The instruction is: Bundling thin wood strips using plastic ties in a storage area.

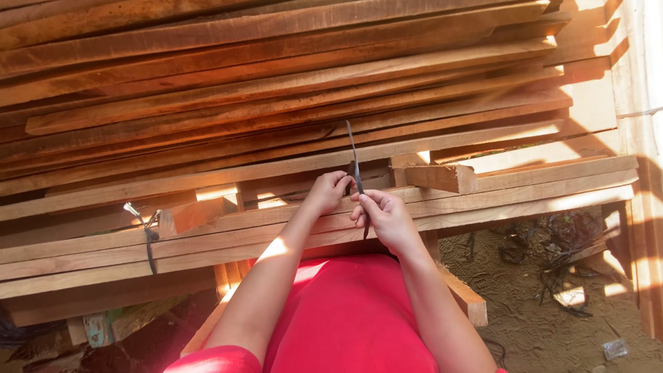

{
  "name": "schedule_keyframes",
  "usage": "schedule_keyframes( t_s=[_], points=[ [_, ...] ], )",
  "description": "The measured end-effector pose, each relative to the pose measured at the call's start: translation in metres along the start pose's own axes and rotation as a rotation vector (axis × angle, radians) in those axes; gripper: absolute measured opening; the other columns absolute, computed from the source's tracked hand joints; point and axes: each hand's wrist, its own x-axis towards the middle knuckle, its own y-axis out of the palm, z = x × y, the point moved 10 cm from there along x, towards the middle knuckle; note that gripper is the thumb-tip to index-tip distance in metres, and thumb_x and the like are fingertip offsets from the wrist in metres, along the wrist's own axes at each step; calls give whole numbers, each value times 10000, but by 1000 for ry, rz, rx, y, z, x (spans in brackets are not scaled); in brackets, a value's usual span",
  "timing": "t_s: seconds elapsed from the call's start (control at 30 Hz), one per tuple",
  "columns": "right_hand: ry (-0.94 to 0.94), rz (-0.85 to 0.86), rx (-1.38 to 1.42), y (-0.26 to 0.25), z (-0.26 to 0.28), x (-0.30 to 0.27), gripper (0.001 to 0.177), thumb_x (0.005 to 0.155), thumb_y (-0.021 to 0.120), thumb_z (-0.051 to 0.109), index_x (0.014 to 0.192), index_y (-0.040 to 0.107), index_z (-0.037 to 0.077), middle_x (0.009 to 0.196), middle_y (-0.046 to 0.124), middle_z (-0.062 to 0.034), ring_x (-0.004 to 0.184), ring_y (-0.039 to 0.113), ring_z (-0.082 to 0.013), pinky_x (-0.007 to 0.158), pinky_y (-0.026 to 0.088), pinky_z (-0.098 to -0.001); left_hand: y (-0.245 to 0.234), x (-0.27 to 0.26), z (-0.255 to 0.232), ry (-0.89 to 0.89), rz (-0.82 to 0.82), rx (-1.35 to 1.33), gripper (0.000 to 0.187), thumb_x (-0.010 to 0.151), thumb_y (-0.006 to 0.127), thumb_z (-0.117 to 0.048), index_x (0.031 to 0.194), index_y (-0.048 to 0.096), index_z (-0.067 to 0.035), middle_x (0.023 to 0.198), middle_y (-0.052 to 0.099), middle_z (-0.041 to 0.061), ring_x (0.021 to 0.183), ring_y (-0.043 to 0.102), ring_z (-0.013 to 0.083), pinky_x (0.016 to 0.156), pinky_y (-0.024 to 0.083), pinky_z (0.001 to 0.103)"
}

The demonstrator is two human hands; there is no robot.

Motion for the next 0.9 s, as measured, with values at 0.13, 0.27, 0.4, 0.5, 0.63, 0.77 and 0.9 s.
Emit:
schedule_keyframes(
  t_s=[0.13,0.27,0.4,0.5,0.63,0.77,0.9],
  points=[
    [-21,-21,-23,-10,2,5,231,1039,523,73,1110,725,-15,683,734,-112,545,698,-133,526,520,-195,5,3,-5,12,29,8,211,991,616,-333,940,797,-237,749,751,59,820,721,218,744,552,380],
    [-24,-194,160,-34,-17,50,230,1079,484,138,1176,654,17,819,742,-112,664,737,-155,633,624,-276,-3,0,8,-20,23,-135,192,986,645,-340,976,792,-218,727,734,-1,754,611,80,723,528,294],
    [58,-217,141,-37,-58,122,254,1069,521,186,1200,640,3,955,775,-151,746,785,-212,625,646,-355,3,1,0,2,114,-221,197,997,644,-347,978,797,-226,704,690,-48,725,580,64,701,492,254],
    [123,-219,105,-23,-85,145,262,1060,499,180,1190,654,13,928,777,-109,681,773,-174,446,610,-321,1,-12,-16,-39,189,-325,203,990,606,-260,929,791,-201,691,619,-111,710,516,49,684,394,177],
    [72,-268,38,-38,-114,175,219,1028,524,161,1088,689,30,838,774,-152,314,603,-181,244,497,-298,5,-8,-23,-13,244,-380,169,986,644,-253,942,794,-190,732,652,-85,743,513,73,721,418,205],
    [73,-227,-24,-22,-78,144,236,1001,581,169,1116,738,34,898,780,-161,389,652,-210,251,509,-292,10,-6,-16,-14,211,-346,157,965,674,-269,934,815,-208,710,668,-89,700,515,52,690,399,189],
    [-71,-258,78,-36,-72,138,545,1041,554,149,1498,391,-99,1370,620,-265,1038,726,-281,859,610,-415,1,-6,-3,56,89,-254,170,975,677,-252,912,830,-211,697,704,-57,707,528,47,676,422,210]
  ],
)
